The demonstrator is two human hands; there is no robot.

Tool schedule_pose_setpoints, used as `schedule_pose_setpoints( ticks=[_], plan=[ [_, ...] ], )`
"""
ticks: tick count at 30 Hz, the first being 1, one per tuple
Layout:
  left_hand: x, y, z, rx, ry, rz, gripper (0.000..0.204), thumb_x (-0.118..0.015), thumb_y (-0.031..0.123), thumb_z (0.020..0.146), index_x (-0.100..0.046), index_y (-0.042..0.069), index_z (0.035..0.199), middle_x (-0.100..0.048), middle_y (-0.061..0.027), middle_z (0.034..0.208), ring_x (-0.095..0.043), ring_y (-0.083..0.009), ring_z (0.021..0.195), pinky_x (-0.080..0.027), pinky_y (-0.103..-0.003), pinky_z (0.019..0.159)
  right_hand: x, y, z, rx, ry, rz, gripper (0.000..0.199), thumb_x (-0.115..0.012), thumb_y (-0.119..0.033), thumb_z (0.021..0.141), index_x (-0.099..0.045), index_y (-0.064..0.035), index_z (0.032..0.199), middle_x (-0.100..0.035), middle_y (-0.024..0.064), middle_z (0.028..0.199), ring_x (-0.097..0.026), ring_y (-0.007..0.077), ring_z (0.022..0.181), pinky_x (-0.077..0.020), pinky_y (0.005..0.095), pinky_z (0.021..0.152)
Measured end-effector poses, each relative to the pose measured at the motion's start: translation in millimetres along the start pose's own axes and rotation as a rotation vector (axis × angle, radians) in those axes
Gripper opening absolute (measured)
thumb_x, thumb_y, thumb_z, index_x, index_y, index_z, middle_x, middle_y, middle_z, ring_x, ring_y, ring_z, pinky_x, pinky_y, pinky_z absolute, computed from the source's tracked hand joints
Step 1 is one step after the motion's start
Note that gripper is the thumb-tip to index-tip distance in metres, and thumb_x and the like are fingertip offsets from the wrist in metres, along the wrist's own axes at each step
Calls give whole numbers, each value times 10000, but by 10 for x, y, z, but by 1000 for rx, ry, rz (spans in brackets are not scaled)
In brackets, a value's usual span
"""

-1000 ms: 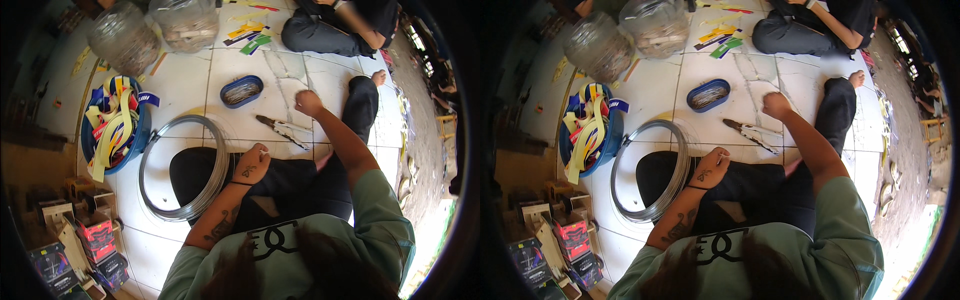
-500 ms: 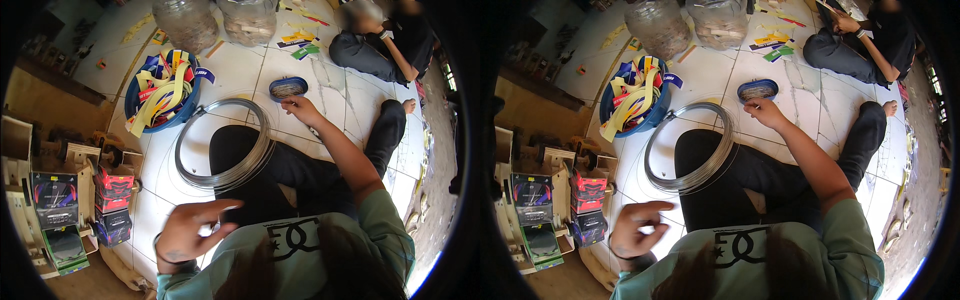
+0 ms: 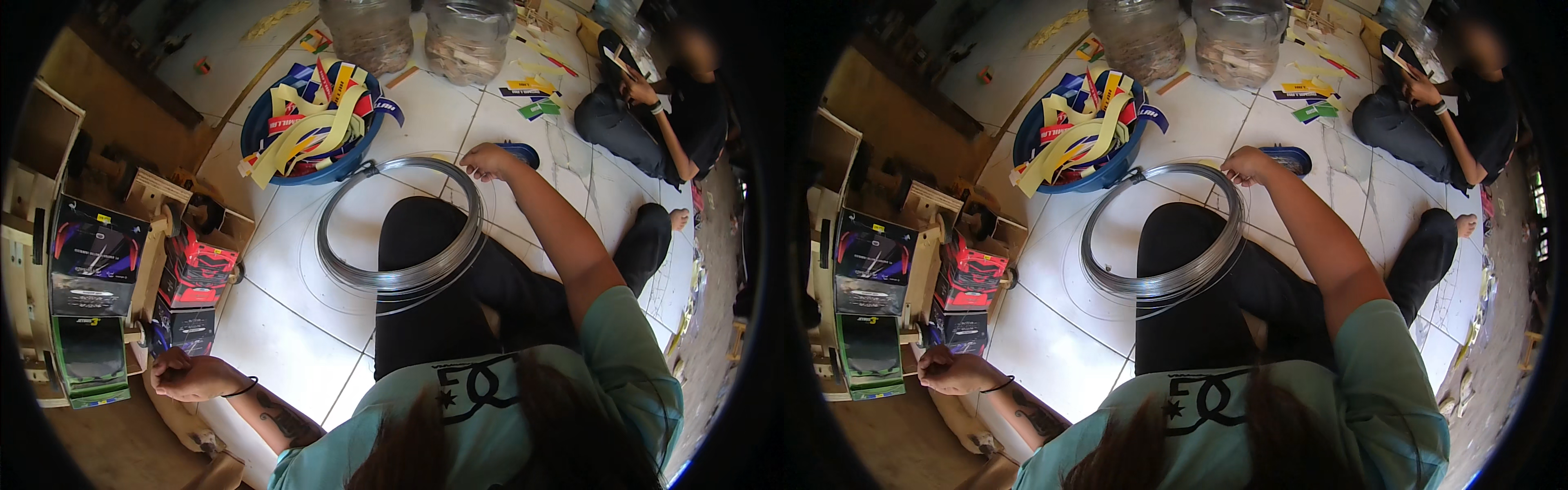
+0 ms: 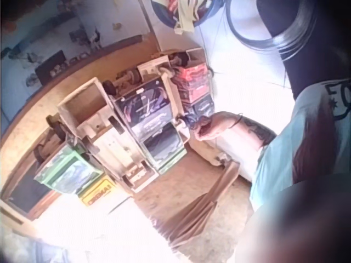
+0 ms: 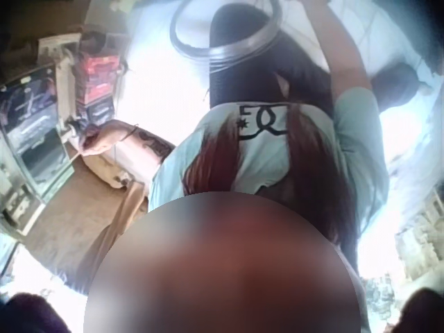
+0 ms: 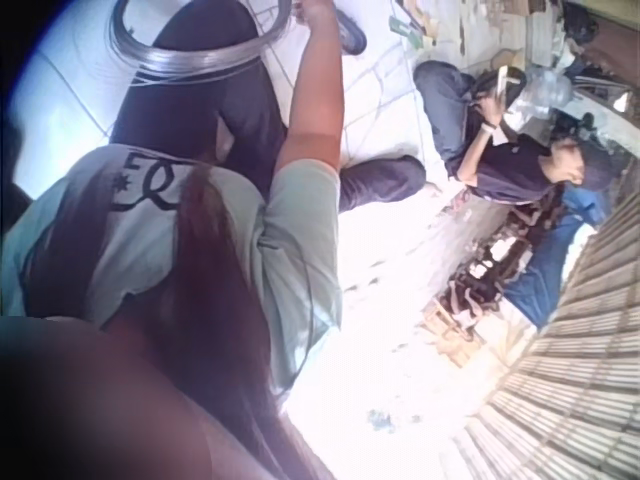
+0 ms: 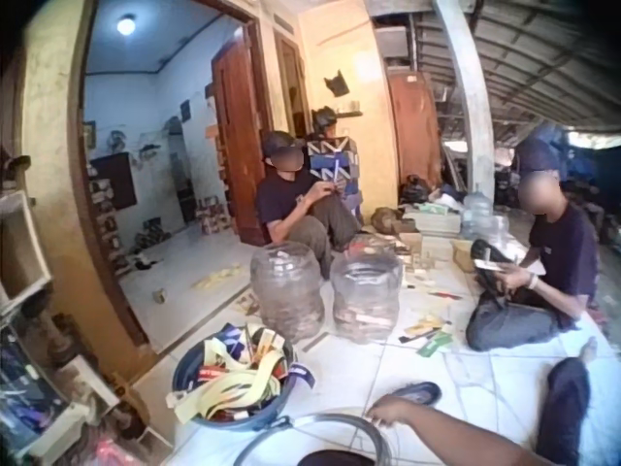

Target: The person sits on the floor and repeatedly assembles small wire components. They pick a thin wire from a coil, insert a small metal piece, and use pliers to crimp it. The process is repeated multiple times with the finished pieces placed into a blue container.

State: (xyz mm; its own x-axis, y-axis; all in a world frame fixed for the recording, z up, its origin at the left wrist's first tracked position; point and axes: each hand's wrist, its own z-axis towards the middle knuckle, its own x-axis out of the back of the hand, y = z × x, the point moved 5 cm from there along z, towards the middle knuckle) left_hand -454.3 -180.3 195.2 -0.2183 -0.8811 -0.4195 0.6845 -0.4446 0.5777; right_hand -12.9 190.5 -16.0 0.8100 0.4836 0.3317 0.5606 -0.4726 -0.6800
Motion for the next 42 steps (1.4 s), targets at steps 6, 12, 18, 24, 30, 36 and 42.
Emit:
schedule_pose_setpoints(
  ticks=[6, 12, 18, 24, 30, 36, 42],
  plan=[
    [242, -293, -61, 37, 7, -266, 373, -352, 366, 877, -501, 32, 803, -495, -105, 785, -392, -209, 676, -336, -334, 629, -70, -72, 397, -107, -1, 26, 181, -569, -238, 782, -567, -66, 726, -546, 13, 622, -452, 95, 478, -401, 264, 464],
    [494, -483, -87, 68, -45, -228, 381, -287, 344, 893, -503, 30, 890, -523, -122, 861, -459, -260, 804, -377, -393, 755, 122, -163, 575, -30, 65, -115, 148, -555, -196, 773, -599, -58, 805, -471, -3, 571, -371, 89, 423, -336, 244, 395],
    [556, -661, -199, 192, -12, -148, 392, -257, 307, 905, -496, -4, 904, -539, -133, 888, -499, -277, 876, -386, -395, 821, 643, 81, 207, 25, 89, -25, 149, -551, -184, 771, -597, -60, 840, -355, -38, 521, -263, 72, 386, -224, 223, 347],
    [443, -782, -745, 319, -137, 147, 384, -268, 324, 919, -502, 21, 895, -533, -104, 883, -499, -224, 845, -392, -348, 818, 657, 354, -307, 32, 88, 90, 158, -555, -179, 782, -594, -55, 872, -366, -33, 536, -285, 58, 435, -209, 205, 362],
    [387, -1009, -979, 438, -67, 152, 385, -277, 307, 920, -492, -12, 926, -529, -139, 920, -502, -232, 881, -395, -348, 861, 307, 374, -368, 230, -96, 163, 269, -424, -226, 852, -613, -59, 948, -520, 23, 667, -449, 105, 552, -372, 231, 479],
    [321, -1018, -844, 390, -97, 172, 432, -257, 315, 929, -485, -46, 995, -538, -173, 964, -524, -262, 911, -393, -381, 900, 221, 521, 221, 74, -24, 29, 323, -499, -293, 818, -590, -24, 970, -584, 81, 797, -552, 164, 682, -470, 283, 587],
    [341, -1053, -755, 408, -68, 194, 499, -178, 308, 935, -484, -74, 1033, -537, -208, 1031, -529, -300, 967, -383, -407, 927, -40, 623, 574, -22, -58, 157, 249, -576, -250, 777, -603, -20, 868, -592, 74, 773, -569, 164, 656, -480, 303, 568]
  ],
)
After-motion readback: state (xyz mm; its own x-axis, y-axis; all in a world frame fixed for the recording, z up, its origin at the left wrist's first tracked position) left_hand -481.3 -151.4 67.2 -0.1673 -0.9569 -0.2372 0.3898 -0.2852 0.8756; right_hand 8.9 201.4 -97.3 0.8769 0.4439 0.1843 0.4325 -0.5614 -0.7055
